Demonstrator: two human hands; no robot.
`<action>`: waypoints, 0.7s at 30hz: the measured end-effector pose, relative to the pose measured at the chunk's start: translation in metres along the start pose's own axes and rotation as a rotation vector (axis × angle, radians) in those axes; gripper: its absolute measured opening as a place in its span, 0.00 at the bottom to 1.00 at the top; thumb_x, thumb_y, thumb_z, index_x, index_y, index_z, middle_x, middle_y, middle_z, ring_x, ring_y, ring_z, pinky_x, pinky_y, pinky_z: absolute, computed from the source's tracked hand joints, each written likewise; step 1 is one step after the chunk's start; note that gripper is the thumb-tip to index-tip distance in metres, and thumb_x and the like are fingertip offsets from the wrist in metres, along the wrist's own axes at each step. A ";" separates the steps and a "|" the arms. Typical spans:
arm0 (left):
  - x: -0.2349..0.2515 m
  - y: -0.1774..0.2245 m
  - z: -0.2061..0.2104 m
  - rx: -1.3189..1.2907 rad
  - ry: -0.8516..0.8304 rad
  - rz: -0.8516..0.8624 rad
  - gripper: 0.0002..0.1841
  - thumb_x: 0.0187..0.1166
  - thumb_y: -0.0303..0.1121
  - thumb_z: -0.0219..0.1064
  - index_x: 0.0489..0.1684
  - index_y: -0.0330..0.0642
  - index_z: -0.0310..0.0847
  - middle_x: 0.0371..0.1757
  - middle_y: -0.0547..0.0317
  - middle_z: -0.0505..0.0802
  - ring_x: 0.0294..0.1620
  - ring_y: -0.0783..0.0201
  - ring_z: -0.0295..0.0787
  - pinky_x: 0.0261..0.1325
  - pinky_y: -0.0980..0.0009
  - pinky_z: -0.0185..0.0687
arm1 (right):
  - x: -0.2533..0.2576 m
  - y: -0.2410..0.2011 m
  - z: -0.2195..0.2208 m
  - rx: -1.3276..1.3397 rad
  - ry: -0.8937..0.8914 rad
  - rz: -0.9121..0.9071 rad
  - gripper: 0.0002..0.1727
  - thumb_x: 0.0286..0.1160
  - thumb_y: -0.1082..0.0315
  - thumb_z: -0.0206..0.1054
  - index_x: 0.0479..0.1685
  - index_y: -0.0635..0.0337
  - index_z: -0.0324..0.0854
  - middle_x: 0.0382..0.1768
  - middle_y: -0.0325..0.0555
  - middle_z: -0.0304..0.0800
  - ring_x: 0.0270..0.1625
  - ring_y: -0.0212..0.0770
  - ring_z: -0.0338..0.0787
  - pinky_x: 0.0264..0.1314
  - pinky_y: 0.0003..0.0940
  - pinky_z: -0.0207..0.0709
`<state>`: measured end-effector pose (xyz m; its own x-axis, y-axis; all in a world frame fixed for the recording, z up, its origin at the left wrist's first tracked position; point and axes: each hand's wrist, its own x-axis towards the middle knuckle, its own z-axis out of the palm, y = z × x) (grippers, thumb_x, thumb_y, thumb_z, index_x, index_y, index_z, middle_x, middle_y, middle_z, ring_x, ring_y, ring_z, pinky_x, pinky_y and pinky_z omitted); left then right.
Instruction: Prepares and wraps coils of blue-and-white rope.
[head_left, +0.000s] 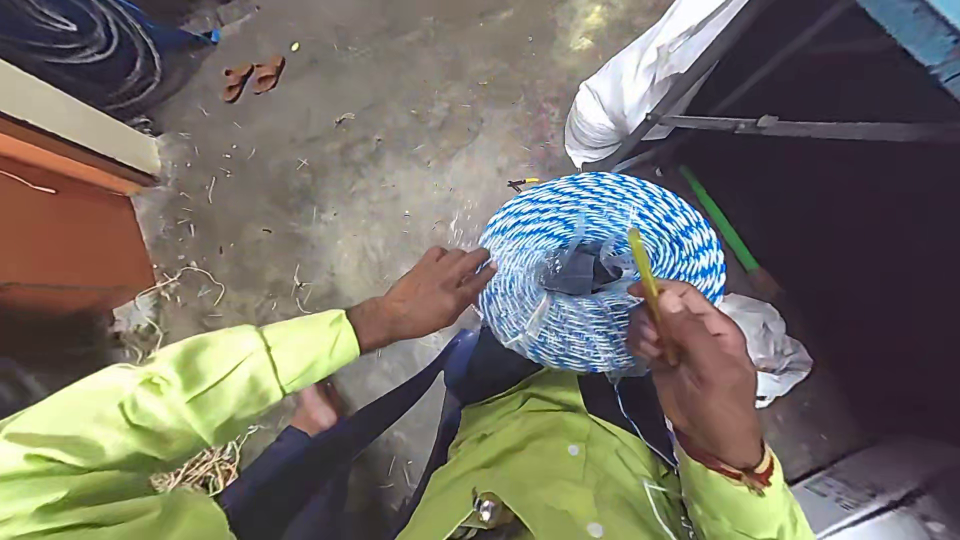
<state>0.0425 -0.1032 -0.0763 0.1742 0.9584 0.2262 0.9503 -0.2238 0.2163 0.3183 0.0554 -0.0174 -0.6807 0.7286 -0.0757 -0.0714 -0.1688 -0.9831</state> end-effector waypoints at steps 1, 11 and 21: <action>-0.005 0.003 0.000 0.012 0.007 0.012 0.18 0.82 0.29 0.61 0.67 0.35 0.84 0.63 0.39 0.88 0.52 0.45 0.88 0.47 0.50 0.82 | 0.004 0.000 0.004 -0.011 -0.032 0.000 0.13 0.91 0.59 0.53 0.55 0.52 0.83 0.24 0.28 0.75 0.24 0.24 0.74 0.28 0.18 0.73; -0.008 0.003 -0.053 0.159 -0.460 -0.379 0.22 0.76 0.50 0.68 0.37 0.37 0.91 0.48 0.35 0.93 0.72 0.24 0.78 0.80 0.16 0.36 | 0.035 0.018 0.008 -0.445 -0.044 -0.080 0.15 0.81 0.65 0.67 0.65 0.52 0.82 0.24 0.30 0.83 0.21 0.23 0.77 0.23 0.18 0.72; 0.056 -0.012 0.003 -0.036 -0.058 -0.173 0.17 0.85 0.29 0.57 0.69 0.40 0.83 0.61 0.38 0.85 0.54 0.39 0.85 0.43 0.50 0.81 | 0.084 0.015 -0.008 -1.337 -0.127 -0.037 0.13 0.81 0.57 0.70 0.39 0.59 0.90 0.26 0.55 0.89 0.30 0.60 0.88 0.32 0.67 0.77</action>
<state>0.0417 -0.0462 -0.0688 0.0246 0.9915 0.1274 0.9578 -0.0599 0.2813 0.2663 0.1194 -0.0395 -0.7616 0.6402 -0.1010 0.6209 0.6759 -0.3971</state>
